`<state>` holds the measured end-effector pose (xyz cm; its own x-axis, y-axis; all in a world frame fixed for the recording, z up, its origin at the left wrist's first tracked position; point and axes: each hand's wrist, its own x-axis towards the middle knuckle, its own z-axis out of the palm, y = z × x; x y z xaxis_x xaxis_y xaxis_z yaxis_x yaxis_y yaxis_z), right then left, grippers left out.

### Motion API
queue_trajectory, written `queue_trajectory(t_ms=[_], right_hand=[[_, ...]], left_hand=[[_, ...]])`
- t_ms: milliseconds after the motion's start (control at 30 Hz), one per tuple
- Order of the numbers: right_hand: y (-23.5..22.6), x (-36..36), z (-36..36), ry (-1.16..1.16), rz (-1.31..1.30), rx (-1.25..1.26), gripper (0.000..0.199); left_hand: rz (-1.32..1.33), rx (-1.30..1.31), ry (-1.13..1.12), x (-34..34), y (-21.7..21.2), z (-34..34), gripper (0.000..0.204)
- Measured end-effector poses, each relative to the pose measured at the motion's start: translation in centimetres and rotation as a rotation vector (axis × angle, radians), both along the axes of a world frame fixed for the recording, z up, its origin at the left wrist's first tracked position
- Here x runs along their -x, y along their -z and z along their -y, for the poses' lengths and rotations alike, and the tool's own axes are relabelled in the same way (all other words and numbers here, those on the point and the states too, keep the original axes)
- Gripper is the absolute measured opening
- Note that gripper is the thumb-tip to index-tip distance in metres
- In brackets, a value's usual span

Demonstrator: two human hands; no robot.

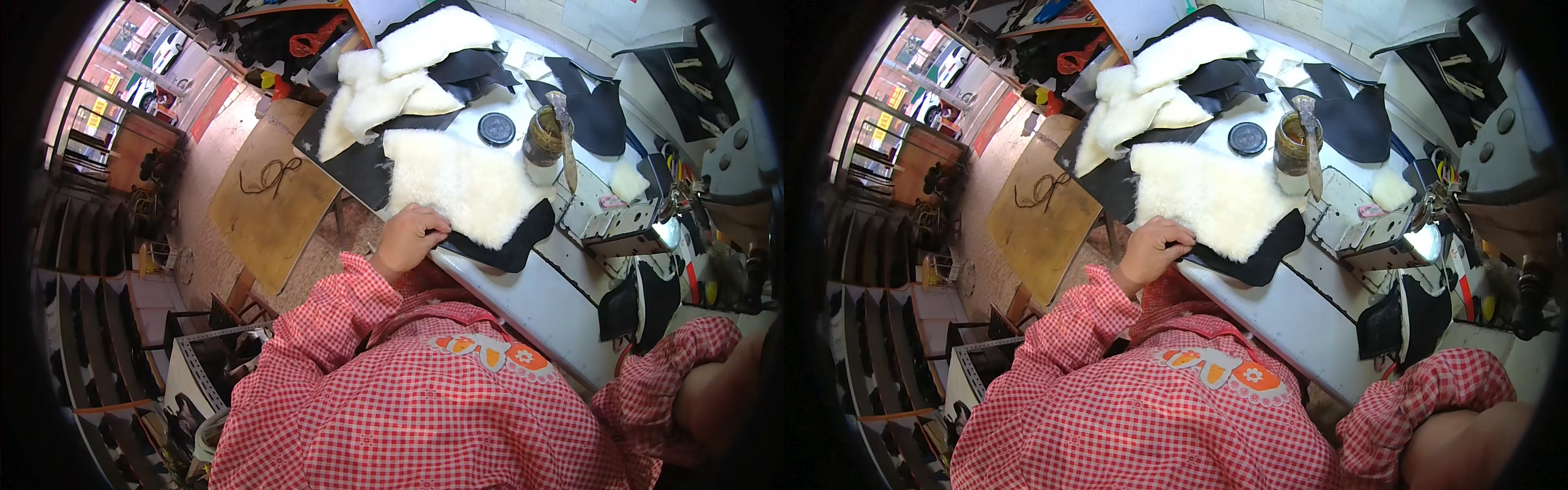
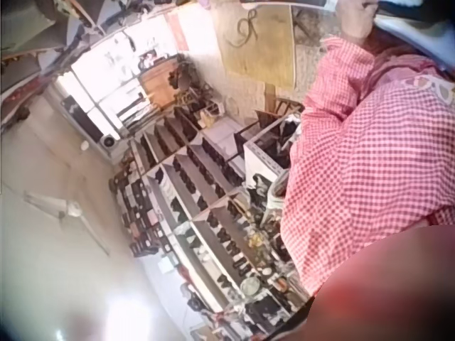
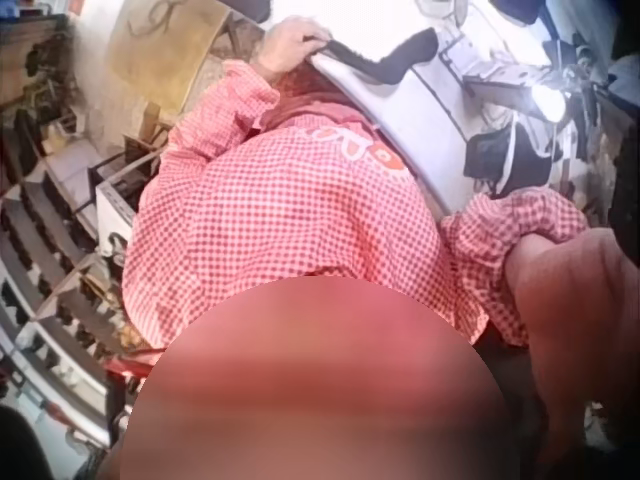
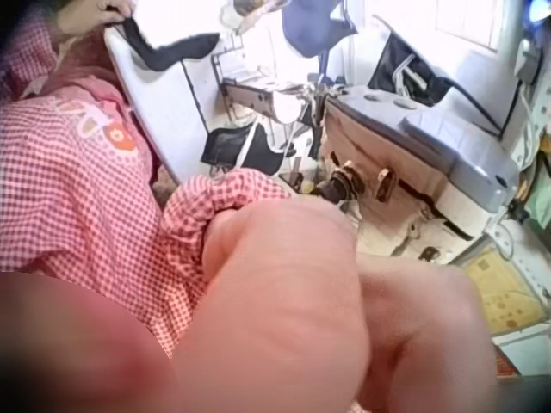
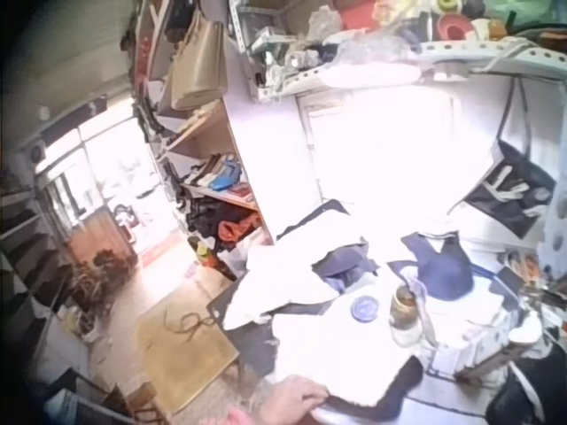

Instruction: The person aligns black and white fabric pieces on a worktable, trims edges with scissors, and applies adhesive with a brush to join the layers. The person repeatedly folds and presses the pieces to secure the bond.

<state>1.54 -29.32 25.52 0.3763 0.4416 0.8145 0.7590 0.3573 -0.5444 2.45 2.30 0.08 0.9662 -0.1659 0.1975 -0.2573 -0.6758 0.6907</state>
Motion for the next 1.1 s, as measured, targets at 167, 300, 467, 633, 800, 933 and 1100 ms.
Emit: queue_trajectory(t_ms=[167, 300, 467, 633, 800, 933, 1100], right_hand=[[0.0, 0.2, 0.5, -0.022, 0.017, -0.035, 0.026], [3.8, 0.4, -1.2, -0.015, -0.251, -0.012, 0.026], [17.8, -0.3, -9.7, 0.313, -0.638, 0.635, 0.029], [25.2, -1.3, -13.3, 0.655, -0.186, 0.715, 0.017], [25.8, -1.6, -15.1, 0.743, 0.053, 0.771, 0.008], [26.0, -1.6, -14.8, 0.646, -0.084, 0.659, 0.005], [26.4, -2.4, -14.5, 0.52, -0.464, 0.563, 0.005]], left_hand=[[0.062, -0.054, 0.029, 0.9, -0.2, 0.4, 0.013], [0.13, 0.018, 0.008, 1.7, -0.3, 0.3, 0.014], [0.142, -0.01, -0.008, 1.4, 0.4, 0.2, 0.012], [0.107, 0.025, 0.033, 1.2, 1.1, -0.2, 0.013], [0.16, 0.057, 0.15, 0.4, 1.2, -1.2, 0.022], [0.242, -0.048, 0.148, 0.4, 1.1, -1.7, 0.036], [0.171, -0.088, 0.134, 0.1, 0.9, -1.9, 0.044]])
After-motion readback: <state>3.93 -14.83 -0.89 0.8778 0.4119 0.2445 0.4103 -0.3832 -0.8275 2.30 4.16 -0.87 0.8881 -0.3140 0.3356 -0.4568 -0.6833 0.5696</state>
